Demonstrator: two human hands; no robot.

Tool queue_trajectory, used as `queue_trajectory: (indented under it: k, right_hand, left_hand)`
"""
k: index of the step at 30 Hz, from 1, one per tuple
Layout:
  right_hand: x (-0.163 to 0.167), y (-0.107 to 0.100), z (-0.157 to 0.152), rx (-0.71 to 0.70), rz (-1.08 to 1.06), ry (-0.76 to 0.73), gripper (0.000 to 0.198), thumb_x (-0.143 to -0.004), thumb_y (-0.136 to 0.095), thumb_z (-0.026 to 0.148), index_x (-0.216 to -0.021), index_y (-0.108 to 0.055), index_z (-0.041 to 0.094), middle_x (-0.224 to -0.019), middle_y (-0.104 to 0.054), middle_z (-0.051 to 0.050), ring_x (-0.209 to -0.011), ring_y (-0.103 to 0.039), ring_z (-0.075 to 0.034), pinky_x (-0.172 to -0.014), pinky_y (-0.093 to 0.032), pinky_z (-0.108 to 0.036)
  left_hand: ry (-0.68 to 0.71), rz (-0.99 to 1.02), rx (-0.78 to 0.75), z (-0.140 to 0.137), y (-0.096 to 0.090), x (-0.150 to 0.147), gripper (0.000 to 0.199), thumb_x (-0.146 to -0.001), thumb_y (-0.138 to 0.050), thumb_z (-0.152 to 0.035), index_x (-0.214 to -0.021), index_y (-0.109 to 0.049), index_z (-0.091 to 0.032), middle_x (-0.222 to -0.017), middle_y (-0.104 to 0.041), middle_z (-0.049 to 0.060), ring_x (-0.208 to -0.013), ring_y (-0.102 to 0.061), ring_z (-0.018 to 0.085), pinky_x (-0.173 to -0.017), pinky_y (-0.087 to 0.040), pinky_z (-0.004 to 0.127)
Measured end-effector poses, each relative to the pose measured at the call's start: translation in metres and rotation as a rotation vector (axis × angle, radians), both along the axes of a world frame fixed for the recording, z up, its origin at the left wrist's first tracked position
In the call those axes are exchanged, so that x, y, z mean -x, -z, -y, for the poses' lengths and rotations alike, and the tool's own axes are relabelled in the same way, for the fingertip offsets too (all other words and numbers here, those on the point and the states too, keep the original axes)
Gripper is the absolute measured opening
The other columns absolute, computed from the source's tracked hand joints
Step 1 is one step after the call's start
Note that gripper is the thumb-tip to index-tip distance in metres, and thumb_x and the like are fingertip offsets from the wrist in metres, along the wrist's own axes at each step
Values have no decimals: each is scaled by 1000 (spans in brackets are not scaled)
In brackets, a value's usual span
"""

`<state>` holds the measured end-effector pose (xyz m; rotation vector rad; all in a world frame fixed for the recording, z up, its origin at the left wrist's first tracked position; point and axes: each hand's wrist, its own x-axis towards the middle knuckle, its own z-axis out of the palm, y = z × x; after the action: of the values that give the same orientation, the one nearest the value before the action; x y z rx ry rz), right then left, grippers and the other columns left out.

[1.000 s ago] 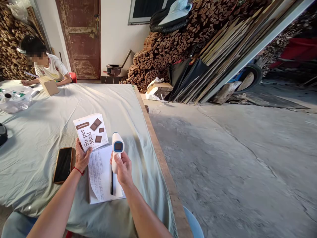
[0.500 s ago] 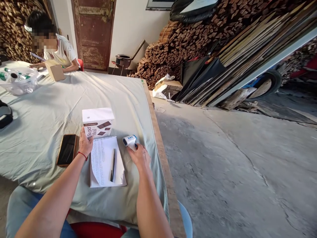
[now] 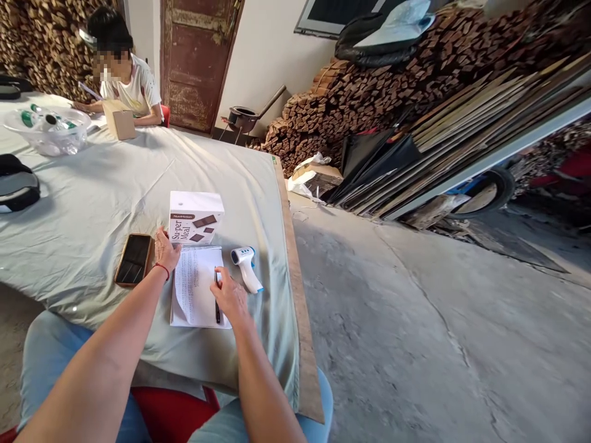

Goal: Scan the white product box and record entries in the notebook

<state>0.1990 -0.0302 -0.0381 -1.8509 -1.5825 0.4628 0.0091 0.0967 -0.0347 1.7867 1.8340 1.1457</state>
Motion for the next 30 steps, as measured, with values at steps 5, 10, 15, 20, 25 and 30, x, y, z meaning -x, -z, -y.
queue_trajectory:
  k: [5, 10, 15, 20, 25, 30]
  right_hand:
    - [-2, -2, 3, -186, -643, -92, 35, -84, -51, 34, -112, -66, 20, -87, -67, -5, -75, -61, -20, -70, -51, -34]
    - [24, -14, 7, -168, -1171, -221, 52, -72, -67, 31, -123, -57, 25, -96, -64, -3, -85, -63, -19, -81, -55, -38]
    - [50, -12, 12, -193, -1117, -150, 37, -75, -72, 44, -103, -60, 24, -73, -55, 4, -64, -54, -14, -66, -50, -31]
    - [50, 3, 21, -170, -964, -62, 46, -86, -51, 61, -97, -67, 19, -64, -52, 3, -58, -48, -13, -59, -44, -28]
    - [41, 11, 25, -139, -701, -2, 33, -77, -59, 49, -85, -69, 19, -67, -63, 0, -61, -53, -15, -60, -45, -29]
    - [39, 14, 26, -218, -502, 42, 25, -74, -56, 45, -75, -63, 21, -60, -61, 1, -56, -52, -16, -57, -44, -29]
  left_hand:
    - [52, -84, 77, 39, -1, 2, 87, -73, -71, -27, -145, -25, -8, -144, -40, 26, -141, -39, 42, -116, -37, 57]
    - [164, -208, 131, 91, 0, 9, 80, -69, -78, -42, -136, -42, -16, -150, -39, 21, -144, -36, 38, -119, -32, 53]
    - [278, -371, 147, 118, -9, 13, 69, -71, -77, -54, -127, -56, -21, -150, -42, 17, -146, -33, 38, -124, -20, 54]
    - [312, -501, 171, 124, -17, 10, 68, -77, -72, -56, -132, -55, -21, -149, -43, 17, -146, -33, 35, -125, -17, 52]
    - [306, -494, 189, 125, -17, 9, 67, -78, -71, -55, -133, -55, -21, -150, -43, 17, -147, -32, 35, -126, -16, 53]
    - [312, -492, 191, 124, -17, 9, 67, -77, -72, -55, -132, -55, -21, -148, -43, 16, -147, -32, 34, -126, -16, 53]
